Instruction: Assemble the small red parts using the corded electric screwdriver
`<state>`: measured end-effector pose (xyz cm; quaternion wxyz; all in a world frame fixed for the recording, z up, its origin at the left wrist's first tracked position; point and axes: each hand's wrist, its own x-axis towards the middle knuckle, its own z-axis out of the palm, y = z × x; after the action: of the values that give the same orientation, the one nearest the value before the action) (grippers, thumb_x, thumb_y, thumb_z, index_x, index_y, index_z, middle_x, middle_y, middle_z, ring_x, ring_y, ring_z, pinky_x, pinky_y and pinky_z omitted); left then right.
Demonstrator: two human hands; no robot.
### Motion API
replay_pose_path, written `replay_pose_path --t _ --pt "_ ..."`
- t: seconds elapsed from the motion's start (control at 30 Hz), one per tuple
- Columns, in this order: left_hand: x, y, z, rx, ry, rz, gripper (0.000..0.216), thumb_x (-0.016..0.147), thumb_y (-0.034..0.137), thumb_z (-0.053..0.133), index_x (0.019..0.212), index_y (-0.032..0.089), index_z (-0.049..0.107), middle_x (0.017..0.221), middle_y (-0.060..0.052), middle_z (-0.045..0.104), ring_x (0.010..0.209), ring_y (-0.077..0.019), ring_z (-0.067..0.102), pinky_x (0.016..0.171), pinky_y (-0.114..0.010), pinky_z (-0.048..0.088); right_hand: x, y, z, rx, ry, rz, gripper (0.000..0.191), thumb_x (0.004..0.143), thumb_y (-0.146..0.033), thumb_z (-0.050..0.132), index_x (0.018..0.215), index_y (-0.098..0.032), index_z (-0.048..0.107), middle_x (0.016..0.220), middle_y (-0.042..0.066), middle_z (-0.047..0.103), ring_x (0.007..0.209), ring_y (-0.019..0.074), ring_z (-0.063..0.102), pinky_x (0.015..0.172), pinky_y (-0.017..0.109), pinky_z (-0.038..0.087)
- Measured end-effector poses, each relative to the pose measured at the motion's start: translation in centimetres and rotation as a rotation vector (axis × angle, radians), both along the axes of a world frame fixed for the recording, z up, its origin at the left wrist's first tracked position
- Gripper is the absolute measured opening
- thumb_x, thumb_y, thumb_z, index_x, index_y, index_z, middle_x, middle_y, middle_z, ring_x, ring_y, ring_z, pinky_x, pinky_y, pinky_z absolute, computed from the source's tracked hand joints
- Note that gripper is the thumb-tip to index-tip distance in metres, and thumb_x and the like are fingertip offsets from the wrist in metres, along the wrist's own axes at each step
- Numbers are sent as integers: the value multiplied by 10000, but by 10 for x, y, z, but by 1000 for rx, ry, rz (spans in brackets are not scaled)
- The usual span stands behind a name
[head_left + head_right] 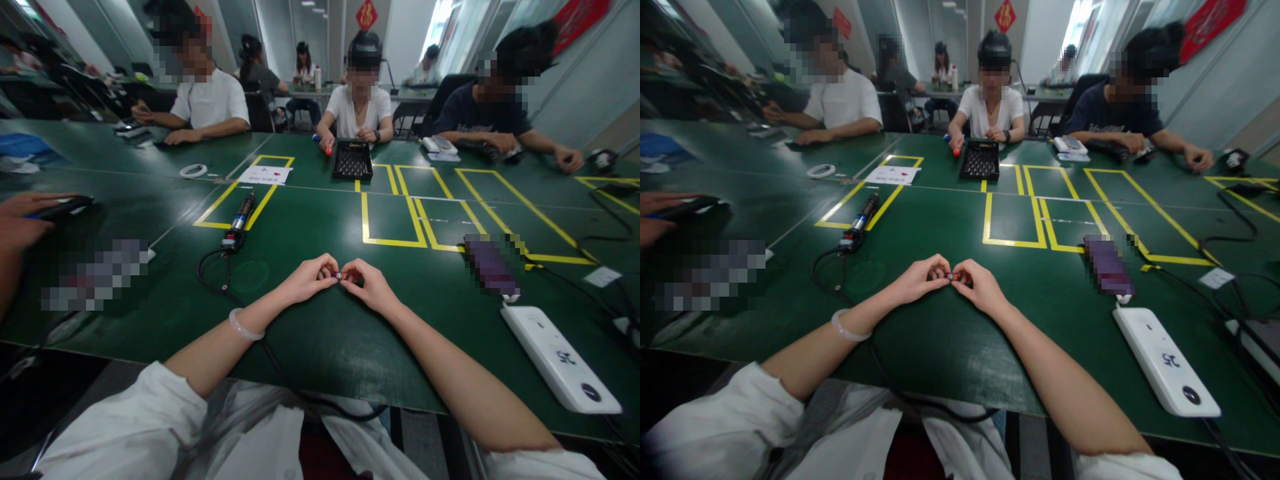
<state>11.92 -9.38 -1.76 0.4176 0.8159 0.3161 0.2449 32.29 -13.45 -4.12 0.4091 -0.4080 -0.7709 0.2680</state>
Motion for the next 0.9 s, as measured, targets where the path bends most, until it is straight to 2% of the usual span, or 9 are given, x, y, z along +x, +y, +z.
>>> replay_pose_path --t 0.17,0.23,0.33,0.47,0.57,0.63,0.77,0.9 --pt "-4 5 3 67 11 -17 176 848 216 537 1020 180 557 948 -26 637 793 -118 600 707 -246 474 1 1 -1 -32 15 -27 114 847 -197 609 955 -202 572 848 7 602 697 127 565 642 251 449" --pt "-11 12 5 137 7 23 220 848 193 521 1065 179 553 987 -38 647 842 -127 612 772 -267 488 1 2 -1 -47 22 -35 114 845 -189 607 954 -198 577 838 4 602 686 123 558 637 247 445" --pt "-33 32 9 322 78 202 267 846 208 528 1110 180 552 1054 -53 636 963 -163 606 893 -324 474 1 2 0 -69 20 -40 108 844 -181 605 949 -194 581 818 0 599 673 120 550 630 242 439" --pt "-80 62 10 519 417 573 375 850 304 549 1205 184 537 1209 -95 572 1151 -255 524 1011 -424 401 1 1 -1 -82 4 -29 111 845 -183 606 953 -197 583 802 -6 592 667 118 542 627 239 433" --pt "-119 78 8 490 681 831 533 832 384 578 1305 159 479 1331 -152 496 1237 -335 457 1027 -473 376 1 1 -1 -85 -3 -18 113 848 -184 605 958 -197 584 807 -5 593 666 117 539 628 239 430" --pt "-140 84 6 412 806 942 610 815 437 593 1332 146 453 1369 -180 467 1218 -377 468 983 -492 407 0 0 -1 -93 -8 -16 110 849 -183 604 956 -196 582 802 -6 591 658 116 536 619 238 426" --pt "-164 89 5 252 921 981 594 809 487 584 1290 155 476 1323 -189 514 1137 -378 533 882 -473 468 0 -1 1 -105 -23 -19 109 846 -178 608 951 -195 584 777 -13 577 647 115 530 612 236 421" --pt "-168 91 5 218 941 970 528 797 472 598 1222 170 515 1279 -178 544 1104 -357 559 842 -444 490 -1 -1 2 -90 -26 -16 113 847 -173 613 956 -193 590 782 -11 576 651 114 529 618 234 424"
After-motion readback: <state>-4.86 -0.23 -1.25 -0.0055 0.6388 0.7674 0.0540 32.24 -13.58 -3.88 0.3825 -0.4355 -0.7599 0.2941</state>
